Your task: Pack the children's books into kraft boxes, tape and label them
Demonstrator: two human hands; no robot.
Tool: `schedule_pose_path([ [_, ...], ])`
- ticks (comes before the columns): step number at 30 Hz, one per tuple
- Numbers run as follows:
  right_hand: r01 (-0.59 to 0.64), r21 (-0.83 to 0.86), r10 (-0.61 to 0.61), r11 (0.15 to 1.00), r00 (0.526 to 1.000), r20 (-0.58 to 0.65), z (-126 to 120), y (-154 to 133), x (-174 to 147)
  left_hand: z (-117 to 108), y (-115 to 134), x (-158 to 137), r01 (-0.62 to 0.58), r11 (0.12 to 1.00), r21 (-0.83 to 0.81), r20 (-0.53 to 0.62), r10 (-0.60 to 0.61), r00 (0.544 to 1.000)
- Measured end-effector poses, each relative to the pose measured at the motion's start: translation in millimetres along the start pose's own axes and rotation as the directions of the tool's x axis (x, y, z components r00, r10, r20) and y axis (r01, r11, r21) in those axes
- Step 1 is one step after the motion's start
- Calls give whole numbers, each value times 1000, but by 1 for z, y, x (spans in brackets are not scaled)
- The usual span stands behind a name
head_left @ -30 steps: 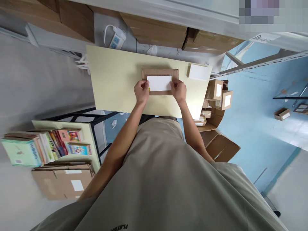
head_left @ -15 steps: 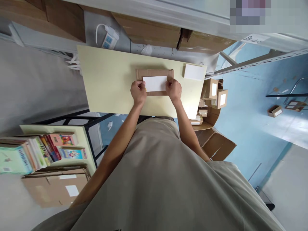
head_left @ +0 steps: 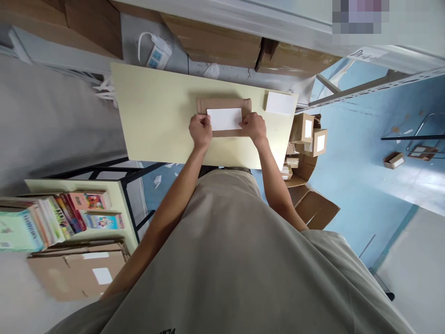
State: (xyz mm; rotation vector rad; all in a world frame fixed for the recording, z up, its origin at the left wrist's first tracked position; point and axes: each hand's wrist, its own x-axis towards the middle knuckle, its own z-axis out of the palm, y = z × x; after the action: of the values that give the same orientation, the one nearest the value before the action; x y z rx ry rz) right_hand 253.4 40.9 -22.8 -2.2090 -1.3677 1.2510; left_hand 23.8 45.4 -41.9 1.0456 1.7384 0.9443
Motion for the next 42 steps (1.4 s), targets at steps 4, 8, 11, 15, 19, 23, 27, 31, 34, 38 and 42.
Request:
schedule_pose_path([
  [4,69,0,-69,998,997,-20,1,-5,22,1,-1,1,9,1000,-4,0,-9,1000],
  [8,42,-67,-47,997,996,-81,6,-19,38,3,-6,4,46,999,1,20,-46,999],
  [11,93,-30,-96,995,992,-81,17,-22,28,4,-8,4,39,999,-11,3,-38,999],
  [15,96,-98,-93,991,995,37,32,-29,5,5,-11,4,42,999,-8,-27,-42,999],
  [19,105,-213,-81,971,989,120,38,-58,6,6,-13,6,55,998,25,-4,-55,998],
  [23,135,-253,-119,958,990,78,41,-89,8,6,-15,8,54,981,184,-14,-53,999],
  [27,113,-315,-68,942,986,150,40,-98,-14,7,-16,7,44,972,231,3,-46,999],
  [31,107,-340,-27,934,972,231,36,-97,-28,8,-16,4,14,977,212,-35,-7,999],
  [34,96,-300,-42,949,982,182,40,-100,-19,9,-14,3,23,978,208,-34,-16,999],
  [38,75,-232,-54,970,994,93,50,-103,-4,8,-10,1,36,987,154,-27,-32,999],
  [42,80,-229,-69,970,996,56,56,-100,1,3,-2,-4,24,987,156,27,-29,999],
])
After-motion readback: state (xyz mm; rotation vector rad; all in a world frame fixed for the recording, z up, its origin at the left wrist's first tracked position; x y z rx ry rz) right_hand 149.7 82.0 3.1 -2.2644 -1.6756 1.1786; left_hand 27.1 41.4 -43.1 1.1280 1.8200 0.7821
